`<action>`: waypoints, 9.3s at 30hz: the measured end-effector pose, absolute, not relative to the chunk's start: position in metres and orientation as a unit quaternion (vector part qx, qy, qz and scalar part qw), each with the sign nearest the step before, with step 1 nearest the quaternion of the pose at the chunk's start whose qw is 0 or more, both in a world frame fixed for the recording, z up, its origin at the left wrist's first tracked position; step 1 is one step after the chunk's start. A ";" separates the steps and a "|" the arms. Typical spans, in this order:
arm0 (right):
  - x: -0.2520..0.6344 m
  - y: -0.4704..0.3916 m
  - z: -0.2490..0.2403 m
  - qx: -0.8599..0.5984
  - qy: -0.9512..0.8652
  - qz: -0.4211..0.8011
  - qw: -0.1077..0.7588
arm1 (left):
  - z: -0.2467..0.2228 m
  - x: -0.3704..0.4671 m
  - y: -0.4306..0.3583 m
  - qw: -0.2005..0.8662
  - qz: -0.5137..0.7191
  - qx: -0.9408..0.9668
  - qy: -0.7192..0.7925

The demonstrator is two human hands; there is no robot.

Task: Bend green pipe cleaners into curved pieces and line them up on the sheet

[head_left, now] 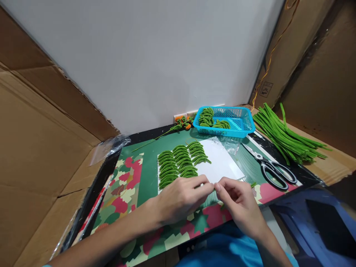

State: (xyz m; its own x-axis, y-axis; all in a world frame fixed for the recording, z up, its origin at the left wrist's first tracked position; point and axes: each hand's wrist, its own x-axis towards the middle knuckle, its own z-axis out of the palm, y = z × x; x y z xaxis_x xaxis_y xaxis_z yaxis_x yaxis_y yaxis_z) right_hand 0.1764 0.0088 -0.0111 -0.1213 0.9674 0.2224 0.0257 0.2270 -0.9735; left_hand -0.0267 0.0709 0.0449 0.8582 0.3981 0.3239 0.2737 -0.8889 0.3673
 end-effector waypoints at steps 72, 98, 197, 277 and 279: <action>0.197 0.004 -0.012 -0.314 -0.753 0.258 0.517 | 0.045 -0.008 0.047 0.822 0.130 0.439 0.337; 0.199 0.008 -0.009 -0.444 -0.652 0.285 0.544 | 0.032 -0.005 0.044 0.693 0.141 0.612 0.354; 0.205 0.009 -0.012 -0.381 -0.660 0.293 0.577 | 0.019 -0.008 0.038 0.733 0.118 0.560 0.368; 0.201 0.040 -0.032 -0.437 -0.824 0.097 0.347 | -0.007 -0.005 0.032 0.537 0.179 0.796 0.215; 0.203 0.036 -0.031 -0.440 -0.807 0.123 0.374 | -0.008 -0.006 0.032 0.535 0.182 0.797 0.213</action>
State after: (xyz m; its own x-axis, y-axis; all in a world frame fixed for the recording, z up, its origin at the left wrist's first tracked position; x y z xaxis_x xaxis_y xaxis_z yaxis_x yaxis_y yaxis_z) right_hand 0.2032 0.0363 -0.0312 -0.3331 0.8020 0.4959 0.6181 0.5829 -0.5274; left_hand -0.0055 0.0320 -0.0075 0.8433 0.5339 0.0613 0.1453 -0.3363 0.9305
